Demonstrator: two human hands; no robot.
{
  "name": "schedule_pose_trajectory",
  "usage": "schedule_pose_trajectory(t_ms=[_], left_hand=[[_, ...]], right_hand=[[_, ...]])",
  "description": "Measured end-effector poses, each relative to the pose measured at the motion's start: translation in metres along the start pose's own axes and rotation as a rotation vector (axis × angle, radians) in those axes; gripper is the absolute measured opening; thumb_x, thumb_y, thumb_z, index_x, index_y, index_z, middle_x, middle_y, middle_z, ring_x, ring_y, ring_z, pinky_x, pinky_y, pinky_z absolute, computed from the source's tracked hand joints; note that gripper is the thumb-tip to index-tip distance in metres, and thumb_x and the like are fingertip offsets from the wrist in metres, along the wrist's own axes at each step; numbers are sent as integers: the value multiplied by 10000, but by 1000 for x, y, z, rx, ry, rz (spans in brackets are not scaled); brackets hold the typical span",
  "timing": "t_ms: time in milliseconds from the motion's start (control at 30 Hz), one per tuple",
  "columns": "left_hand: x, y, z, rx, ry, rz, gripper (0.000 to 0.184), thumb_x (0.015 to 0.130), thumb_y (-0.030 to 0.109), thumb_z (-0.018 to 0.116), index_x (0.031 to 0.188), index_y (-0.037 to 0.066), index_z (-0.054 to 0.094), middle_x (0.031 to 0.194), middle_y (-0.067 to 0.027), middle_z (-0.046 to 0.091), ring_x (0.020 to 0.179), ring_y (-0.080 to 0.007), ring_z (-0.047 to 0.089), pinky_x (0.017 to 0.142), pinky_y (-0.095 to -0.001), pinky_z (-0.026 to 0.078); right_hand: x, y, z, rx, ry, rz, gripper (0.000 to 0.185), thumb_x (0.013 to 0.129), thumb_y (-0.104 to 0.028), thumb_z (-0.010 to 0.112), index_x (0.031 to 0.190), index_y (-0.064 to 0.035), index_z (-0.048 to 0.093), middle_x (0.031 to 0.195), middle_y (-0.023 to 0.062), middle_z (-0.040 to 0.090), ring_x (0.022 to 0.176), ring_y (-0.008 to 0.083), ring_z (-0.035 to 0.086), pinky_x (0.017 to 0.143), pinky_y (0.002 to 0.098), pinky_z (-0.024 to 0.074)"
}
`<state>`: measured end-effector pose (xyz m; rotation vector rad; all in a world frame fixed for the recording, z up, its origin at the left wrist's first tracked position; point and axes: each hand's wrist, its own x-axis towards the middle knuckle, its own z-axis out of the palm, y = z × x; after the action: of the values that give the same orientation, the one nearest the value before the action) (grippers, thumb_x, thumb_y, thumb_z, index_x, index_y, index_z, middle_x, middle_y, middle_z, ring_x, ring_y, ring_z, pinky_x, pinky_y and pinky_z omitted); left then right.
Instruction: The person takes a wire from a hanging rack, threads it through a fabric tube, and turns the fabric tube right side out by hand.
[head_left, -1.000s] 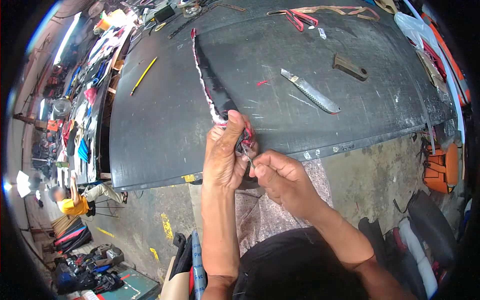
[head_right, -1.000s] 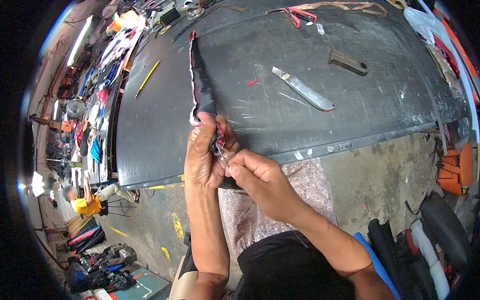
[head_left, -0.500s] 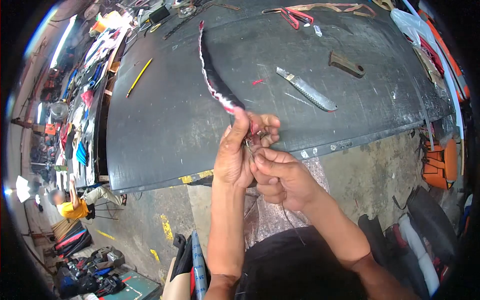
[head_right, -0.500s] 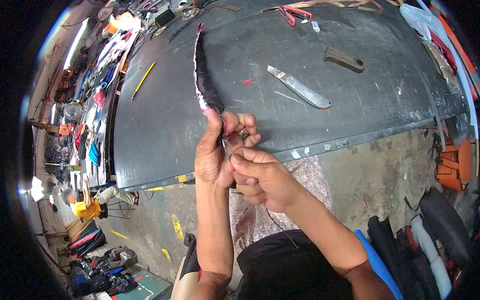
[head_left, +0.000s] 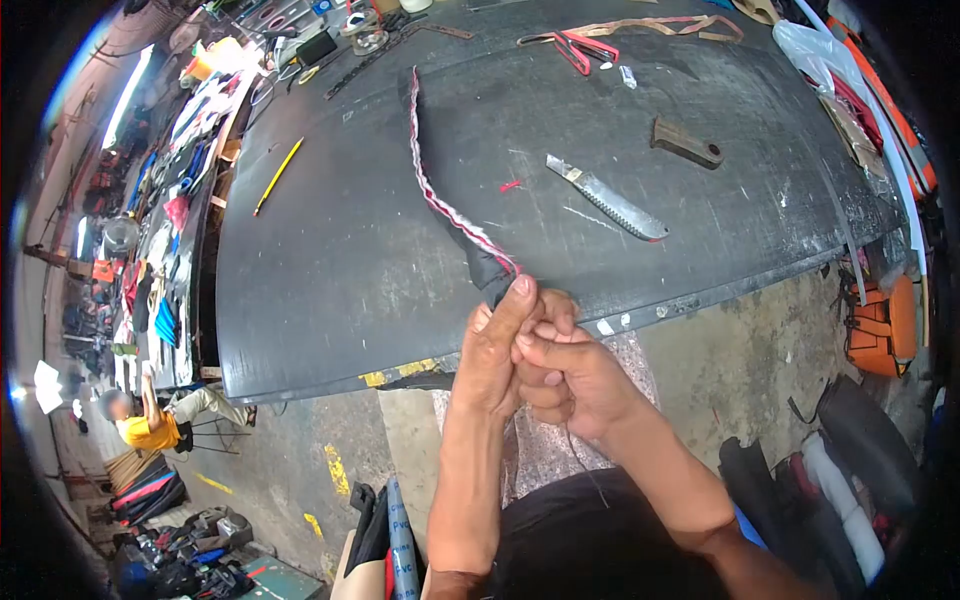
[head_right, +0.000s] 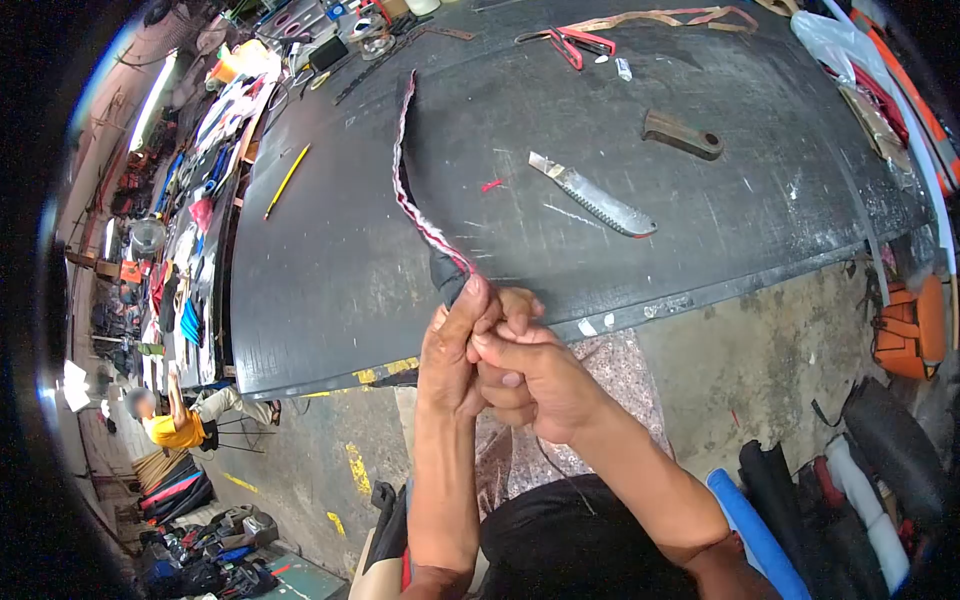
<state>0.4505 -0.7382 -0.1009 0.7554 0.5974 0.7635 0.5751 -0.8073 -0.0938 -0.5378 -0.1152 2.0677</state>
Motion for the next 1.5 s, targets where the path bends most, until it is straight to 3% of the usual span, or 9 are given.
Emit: schedule_pose_trajectory(t_ms=[200,333,433,700,867,967,1133,1233,1500], left_hand=[[-2,0,13,25,42,127,504,1015,494,595,1115,3,654,1091,-182,704,1037,-301,671,951,-408,517],[-3,17,4,-384,-14,82,601,1048,520,489,1250,-33,609,1230,-269,667,1139,-396,663,1071,-492,495],[4,41,-2,-222,226,66,452,1032,445,589,1176,18,618,1009,-149,708,822,-270,711,878,-431,583],[12,47,-14,20,300,59,324,1057,324,585,1144,16,636,628,46,438,547,-111,489,746,-368,574],[-3,34,-5,-141,245,171,250,1043,273,619,1092,28,632,611,50,385,535,-99,445,689,-312,534],[-10,29,-3,-141,254,192,203,1040,239,624,1053,36,632,616,48,394,564,-102,450,666,-279,492],[-12,27,-15,-63,268,164,188,1044,230,612,1066,47,651,597,61,388,591,-102,447,708,-301,493],[-14,24,-14,-32,275,178,162,1032,222,632,985,67,630,599,54,401,608,-111,448,703,-298,461],[-7,26,-11,-21,259,203,246,1072,322,553,997,91,596,640,36,439,632,-134,469,727,-341,475]], right_hand=[[3,-3,2,-76,8,-10,168,1067,-270,567,989,-123,591,658,-89,385,468,7,281,406,209,187],[6,-2,6,-84,6,-17,145,1053,-240,578,987,-115,611,654,-85,385,473,9,286,402,204,201],[12,7,9,-212,160,-64,154,1051,-239,588,979,-105,615,646,-89,384,475,8,283,401,209,203],[27,28,26,-440,296,-212,165,1057,-208,578,962,-87,638,649,-90,409,458,10,298,396,226,210],[27,36,24,-438,233,-331,151,1060,-159,565,969,-70,648,693,-90,485,506,-6,340,436,210,247],[32,47,10,-600,235,-443,160,1050,-90,555,1017,32,651,908,-2,656,822,44,540,709,261,467],[37,54,9,-751,215,-619,162,1038,-81,556,1000,50,644,847,16,659,769,64,547,671,278,463],[30,51,16,-953,310,-529,118,1041,-40,546,1021,20,646,956,-10,659,902,27,556,782,232,478],[36,49,8,-859,336,-546,109,1035,-29,552,997,27,637,910,4,667,834,26,568,742,234,485]])
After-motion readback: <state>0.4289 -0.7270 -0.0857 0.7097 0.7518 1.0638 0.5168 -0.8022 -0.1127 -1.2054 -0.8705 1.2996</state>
